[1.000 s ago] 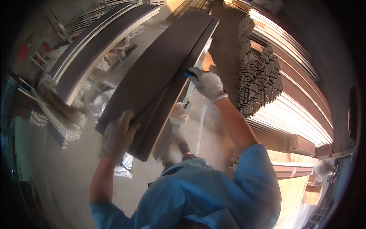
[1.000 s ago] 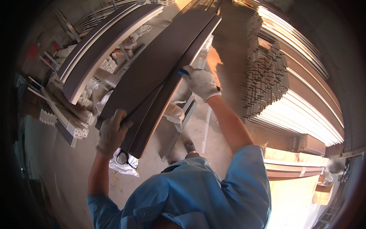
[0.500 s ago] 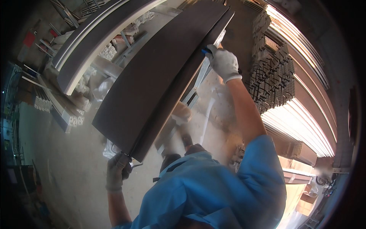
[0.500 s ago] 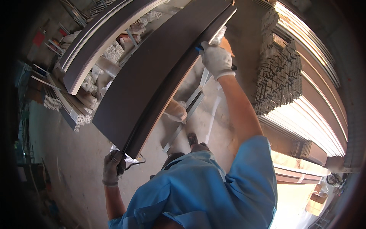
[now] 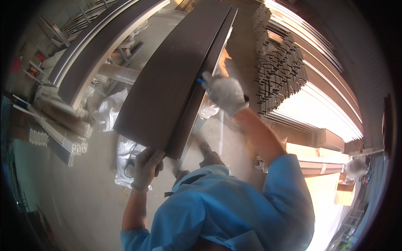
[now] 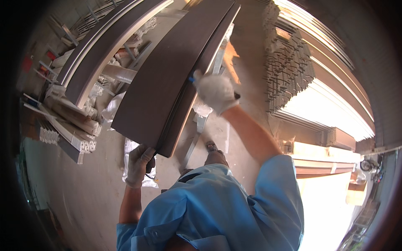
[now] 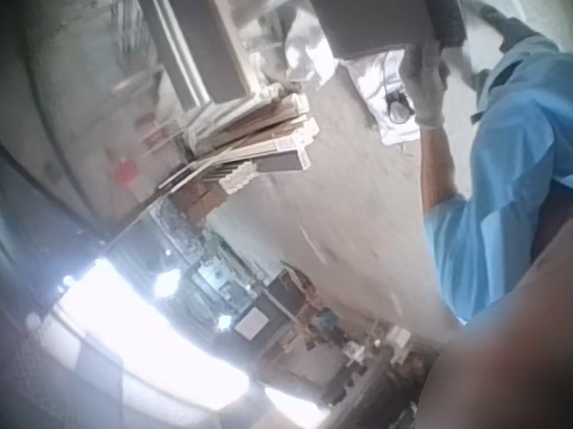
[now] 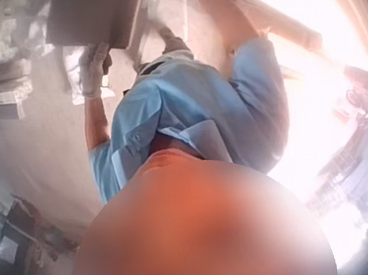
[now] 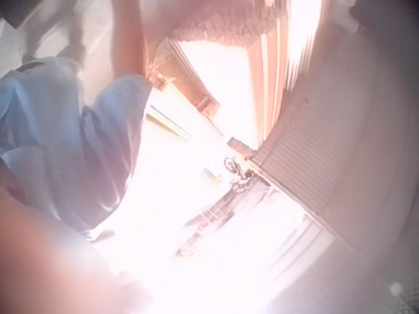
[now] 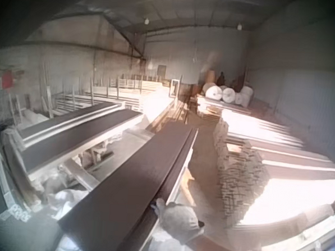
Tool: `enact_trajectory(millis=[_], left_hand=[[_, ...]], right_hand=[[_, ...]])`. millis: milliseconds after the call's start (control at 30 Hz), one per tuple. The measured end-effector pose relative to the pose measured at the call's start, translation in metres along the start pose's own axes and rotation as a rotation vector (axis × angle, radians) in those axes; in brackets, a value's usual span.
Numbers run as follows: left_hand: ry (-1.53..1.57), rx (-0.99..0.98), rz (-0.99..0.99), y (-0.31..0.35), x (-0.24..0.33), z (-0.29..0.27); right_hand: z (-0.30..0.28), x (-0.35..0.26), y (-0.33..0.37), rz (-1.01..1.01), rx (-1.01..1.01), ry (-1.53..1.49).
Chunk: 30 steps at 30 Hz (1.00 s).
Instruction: The person picks up large flat panels from a rack, places them on a workbench, and uses a blue utility knife to cut or trim edges. The person then stacks the trimmed panels and repeats the process with additional panels.
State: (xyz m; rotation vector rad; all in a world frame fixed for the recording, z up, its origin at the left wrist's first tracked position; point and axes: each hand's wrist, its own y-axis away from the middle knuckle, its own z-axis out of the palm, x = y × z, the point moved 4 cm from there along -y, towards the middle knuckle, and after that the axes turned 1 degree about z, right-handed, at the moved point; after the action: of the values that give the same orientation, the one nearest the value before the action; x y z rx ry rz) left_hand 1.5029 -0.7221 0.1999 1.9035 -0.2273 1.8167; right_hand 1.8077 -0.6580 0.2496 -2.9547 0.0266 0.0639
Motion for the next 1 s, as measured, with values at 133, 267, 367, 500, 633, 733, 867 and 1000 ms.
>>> enact_trajectory(millis=[133,267,367,500,633,733,867,1000], left_hand=[[-0.020,-0.034,0.071,-0.004,-0.001,-0.002],[0.062,-0.047,0.081,-0.002,-0.010,0.003],[-0.028,0.011,0.225,0.004,-0.013,0.008],[-0.373,0.172,0.410,0.012,-0.012,0.010],[-0.596,0.304,0.652,0.022,-0.001,0.013],[-0.686,0.346,0.709,0.027,0.003,0.016],[-0.626,0.327,0.674,0.028,0.005,0.017],[-0.555,0.257,0.631,0.025,0.007,0.016]], right_hand=[[-0.006,-0.083,0.079,-0.074,0.041,0.041],[-0.010,-0.106,0.115,0.019,-0.153,-0.233],[-0.019,-0.088,0.099,0.053,0.004,-0.257],[-0.026,-0.062,0.075,0.129,0.180,-0.246],[-0.018,-0.054,0.065,0.166,0.090,-0.192],[-0.014,-0.043,0.057,0.189,0.102,-0.108],[-0.011,-0.029,0.041,0.218,0.135,-0.092],[-0.009,-0.034,0.030,0.245,0.068,-0.054]])
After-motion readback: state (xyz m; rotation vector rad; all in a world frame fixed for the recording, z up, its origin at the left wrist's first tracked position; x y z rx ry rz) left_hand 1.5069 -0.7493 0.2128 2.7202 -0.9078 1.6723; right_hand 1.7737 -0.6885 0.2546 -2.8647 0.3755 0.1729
